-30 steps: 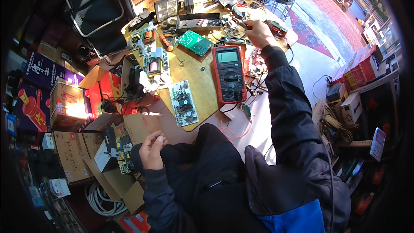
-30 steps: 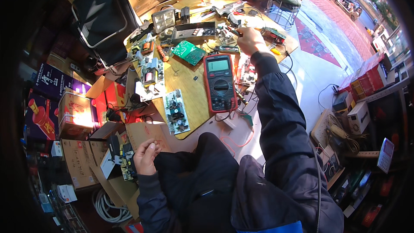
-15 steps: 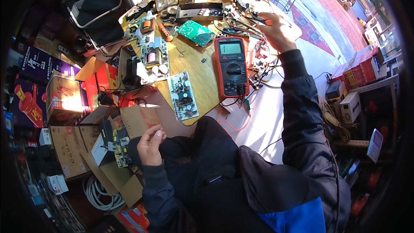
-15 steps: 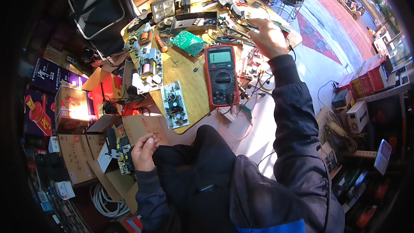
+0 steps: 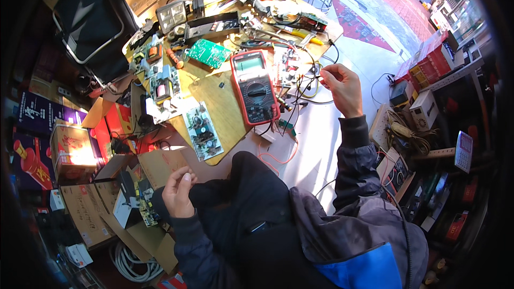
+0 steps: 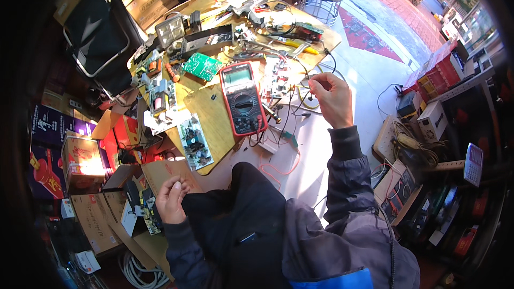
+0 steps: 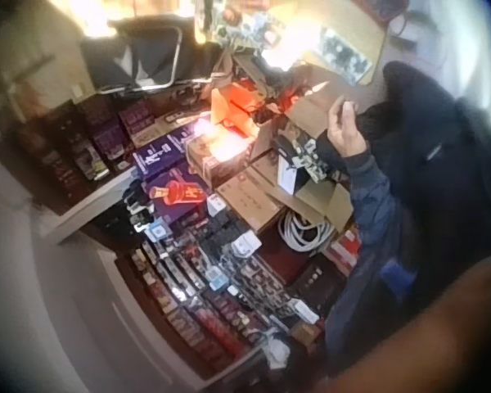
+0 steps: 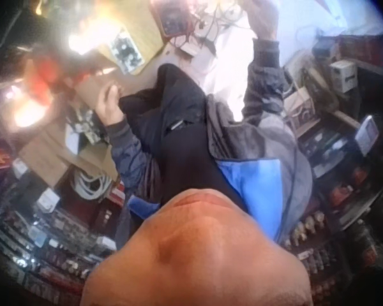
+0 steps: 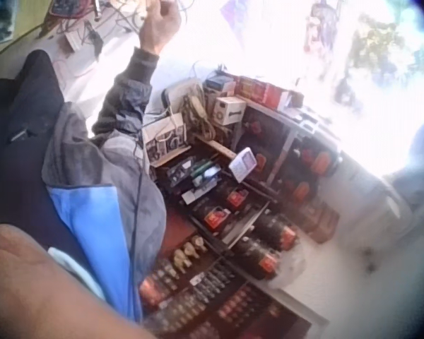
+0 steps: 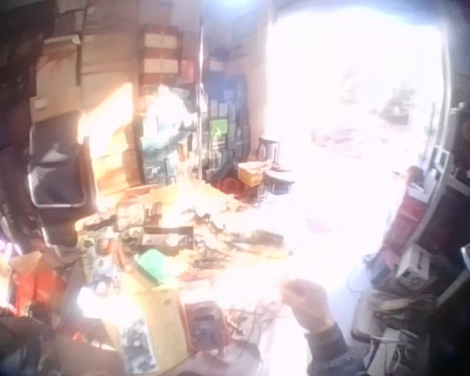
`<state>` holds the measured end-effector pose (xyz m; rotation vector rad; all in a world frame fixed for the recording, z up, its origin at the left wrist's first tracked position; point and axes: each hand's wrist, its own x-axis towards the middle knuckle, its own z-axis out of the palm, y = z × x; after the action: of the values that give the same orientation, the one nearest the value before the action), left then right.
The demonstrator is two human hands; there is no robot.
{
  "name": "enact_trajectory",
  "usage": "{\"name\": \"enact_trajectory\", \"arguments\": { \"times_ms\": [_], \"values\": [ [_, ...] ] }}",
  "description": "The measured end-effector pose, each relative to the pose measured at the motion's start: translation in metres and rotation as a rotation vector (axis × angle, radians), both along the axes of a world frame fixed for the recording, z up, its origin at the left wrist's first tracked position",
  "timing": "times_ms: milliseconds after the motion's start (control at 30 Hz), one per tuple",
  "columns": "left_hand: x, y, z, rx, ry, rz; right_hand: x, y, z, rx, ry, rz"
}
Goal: The person tests a green circuit board with a multimeter, then uses a soldering iron to reflow solder on several points. They flip the board, use a screwdriver to adjust a component, and continue soldering while seated on the floor.
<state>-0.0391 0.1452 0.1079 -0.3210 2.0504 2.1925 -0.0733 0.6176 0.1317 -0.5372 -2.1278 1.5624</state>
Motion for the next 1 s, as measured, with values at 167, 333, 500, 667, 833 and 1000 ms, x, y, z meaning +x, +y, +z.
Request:
{"name": "enact_trajectory", "arguments": {
  "times_ms": [167,333,500,667,833,1000],
  "values": [
    [0.002,-0.002,0.002,-0.025,0.004,0.038,-0.026,0.023,0.007,0.098,0.083,-0.1],
    [0.0,-0.004,0.002,-0.04,0.016,0.045,-0.045,0.029,0.016,0.103,0.12,-0.138],
    [-0.003,0.001,0.003,-0.033,0.049,0.058,-0.039,0.021,0.01,0.095,0.138,-0.075],
    [-0.005,0.016,0.006,-0.026,0.06,0.06,-0.009,0.008,-0.001,-0.059,0.048,0.037],
    [-0.004,0.026,0.012,-0.027,0.078,0.067,0.014,-0.024,-0.012,-0.114,-0.079,0.104],
    [-0.002,0.03,0.017,-0.045,0.085,0.073,0.019,-0.052,-0.006,-0.253,0.013,0.157]
  ]
}}
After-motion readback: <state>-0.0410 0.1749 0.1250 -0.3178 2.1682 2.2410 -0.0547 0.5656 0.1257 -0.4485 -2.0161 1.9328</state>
